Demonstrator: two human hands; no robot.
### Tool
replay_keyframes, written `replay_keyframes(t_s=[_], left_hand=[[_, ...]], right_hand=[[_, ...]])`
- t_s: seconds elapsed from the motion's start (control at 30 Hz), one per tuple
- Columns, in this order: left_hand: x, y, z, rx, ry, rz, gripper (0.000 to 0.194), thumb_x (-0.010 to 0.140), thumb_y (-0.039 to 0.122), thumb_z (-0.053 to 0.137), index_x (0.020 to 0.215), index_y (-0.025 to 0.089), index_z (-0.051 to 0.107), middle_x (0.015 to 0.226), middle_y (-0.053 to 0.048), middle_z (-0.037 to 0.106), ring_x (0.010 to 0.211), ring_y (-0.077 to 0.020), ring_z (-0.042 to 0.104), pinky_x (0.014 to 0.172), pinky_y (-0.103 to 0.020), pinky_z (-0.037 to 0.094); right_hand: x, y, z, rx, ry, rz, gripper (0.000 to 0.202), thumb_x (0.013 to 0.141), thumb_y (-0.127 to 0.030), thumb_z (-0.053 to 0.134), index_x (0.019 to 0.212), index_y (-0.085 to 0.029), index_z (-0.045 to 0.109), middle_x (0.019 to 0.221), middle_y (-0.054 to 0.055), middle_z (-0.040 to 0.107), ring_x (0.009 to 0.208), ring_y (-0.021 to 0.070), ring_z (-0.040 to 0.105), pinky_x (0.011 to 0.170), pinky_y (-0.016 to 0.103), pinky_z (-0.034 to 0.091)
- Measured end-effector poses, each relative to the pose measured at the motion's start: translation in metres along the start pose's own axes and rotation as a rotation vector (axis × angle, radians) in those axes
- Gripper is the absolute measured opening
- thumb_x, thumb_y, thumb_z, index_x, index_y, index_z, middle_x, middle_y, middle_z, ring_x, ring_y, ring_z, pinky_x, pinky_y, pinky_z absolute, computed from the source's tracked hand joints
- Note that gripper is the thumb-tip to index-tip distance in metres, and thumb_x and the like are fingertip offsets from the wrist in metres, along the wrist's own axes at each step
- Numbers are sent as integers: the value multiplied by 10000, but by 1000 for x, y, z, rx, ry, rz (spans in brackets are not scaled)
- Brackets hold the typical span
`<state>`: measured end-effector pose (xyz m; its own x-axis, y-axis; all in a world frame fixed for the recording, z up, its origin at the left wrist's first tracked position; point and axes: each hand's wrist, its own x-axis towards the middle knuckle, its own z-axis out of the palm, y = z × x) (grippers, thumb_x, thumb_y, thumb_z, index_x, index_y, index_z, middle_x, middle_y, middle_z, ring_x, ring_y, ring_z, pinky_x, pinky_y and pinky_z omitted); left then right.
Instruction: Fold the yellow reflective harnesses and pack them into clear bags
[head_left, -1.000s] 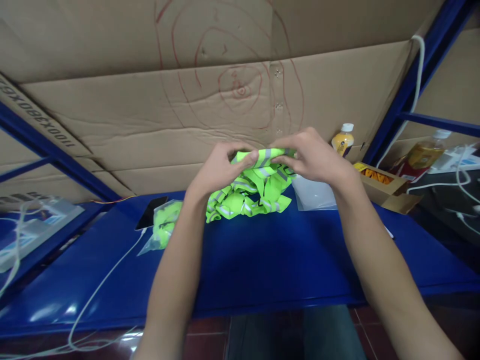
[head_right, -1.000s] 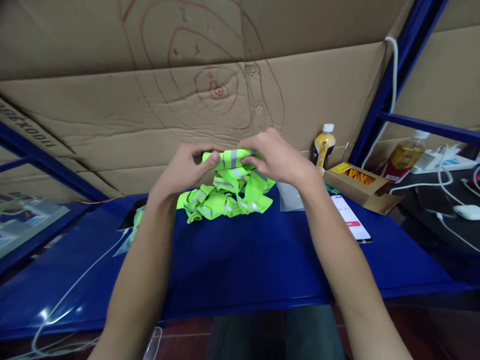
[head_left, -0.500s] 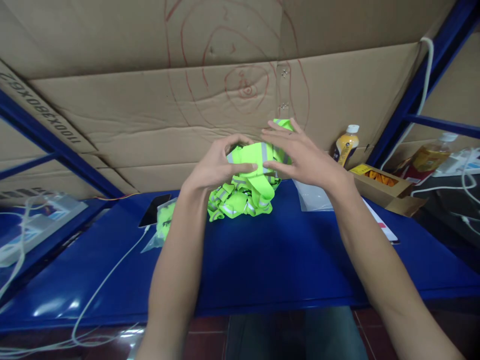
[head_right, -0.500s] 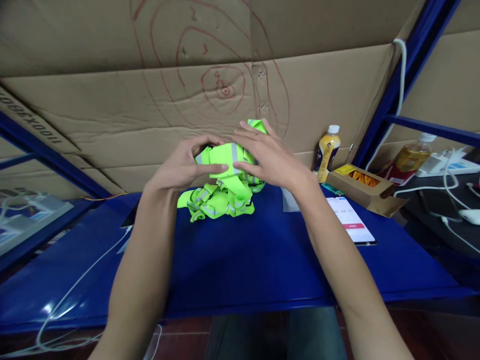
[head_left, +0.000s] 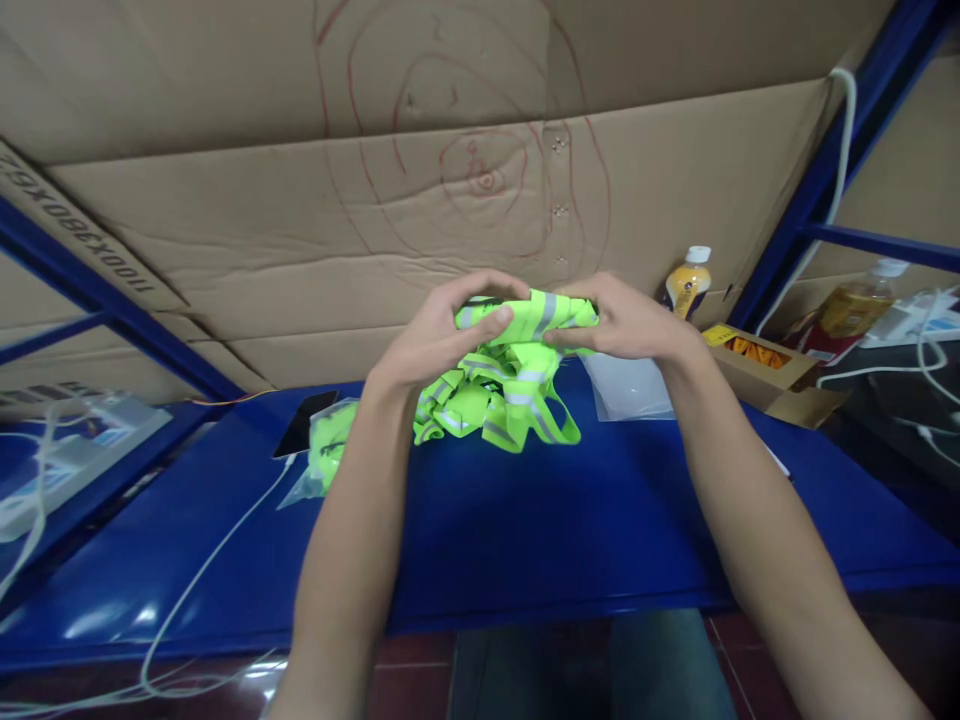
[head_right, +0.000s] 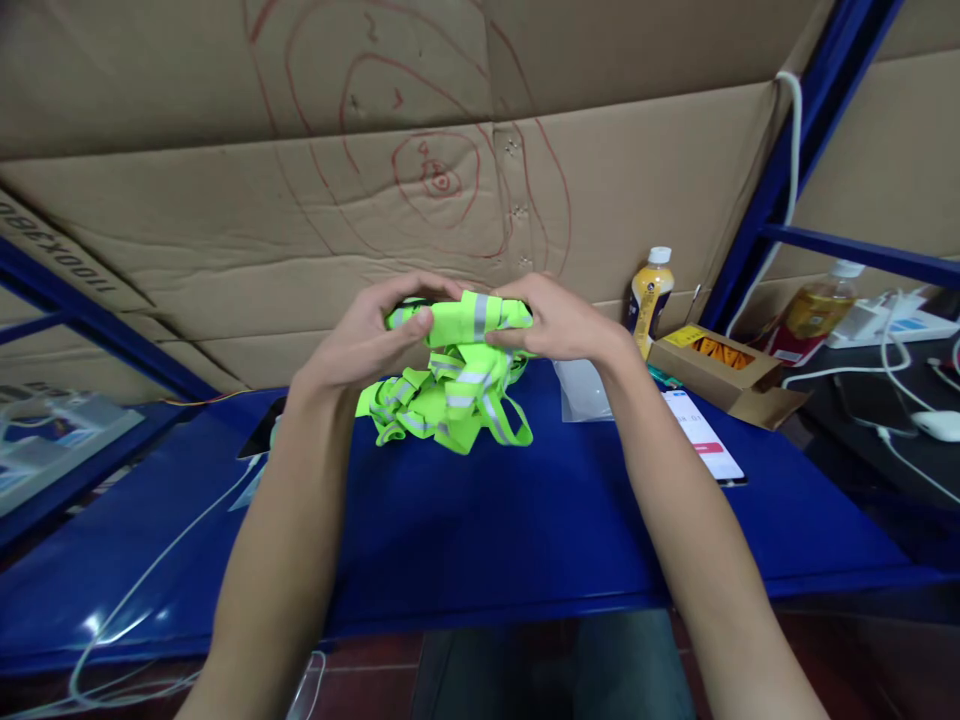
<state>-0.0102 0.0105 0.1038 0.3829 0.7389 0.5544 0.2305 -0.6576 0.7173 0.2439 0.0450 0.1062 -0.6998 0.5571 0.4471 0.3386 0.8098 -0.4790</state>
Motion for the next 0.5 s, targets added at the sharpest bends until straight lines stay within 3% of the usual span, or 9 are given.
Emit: replay_keyframes(t_s=[0.1, 0.17, 0.3, 0.4, 0.5], left_hand=[[3, -6, 0, -166, 29, -148, 685, 877, 861, 652, 1087, 225, 793, 1058, -110, 801, 943, -282, 769, 736, -347, 603], [6, -11, -1, -256, 50, -249, 695, 893, 877, 593, 1030, 224, 787, 884, -89, 780, 821, -267, 767, 682, -354, 606], [8, -16, -1, -427, 41, -358, 531, 862, 715, 685, 896, 190, 759, 721, -79, 712, 801, -304, 766, 668, -406, 638], [8, -13, 1, -529, 22, -431, 378, 759, 539, 806, 846, 178, 735, 785, -87, 734, 795, -312, 763, 653, -436, 661], [6, -11, 1, -518, -3, -450, 358, 693, 442, 906, 831, 154, 744, 825, -95, 753, 746, -274, 757, 677, -419, 675]], right_hand=[[1, 0, 3, -31, 47, -27, 271, 913, -449, 759, 882, -183, 716, 741, -20, 637, 718, 157, 542, 666, 274, 393], [3, -3, 4, -39, 97, -64, 282, 926, -458, 750, 966, -179, 761, 788, -6, 694, 772, 183, 604, 713, 281, 433], [6, -7, 9, -117, 212, -161, 307, 974, -418, 692, 1156, -197, 805, 1053, 61, 802, 988, 260, 708, 896, 340, 495], [8, -2, 17, -245, 270, -173, 386, 989, -316, 625, 1343, -250, 763, 1253, 91, 773, 1161, 307, 694, 1030, 413, 496], [11, 5, 25, -342, 313, -133, 521, 963, -231, 597, 1471, -295, 693, 1360, 102, 710, 1291, 334, 636, 1113, 470, 476]])
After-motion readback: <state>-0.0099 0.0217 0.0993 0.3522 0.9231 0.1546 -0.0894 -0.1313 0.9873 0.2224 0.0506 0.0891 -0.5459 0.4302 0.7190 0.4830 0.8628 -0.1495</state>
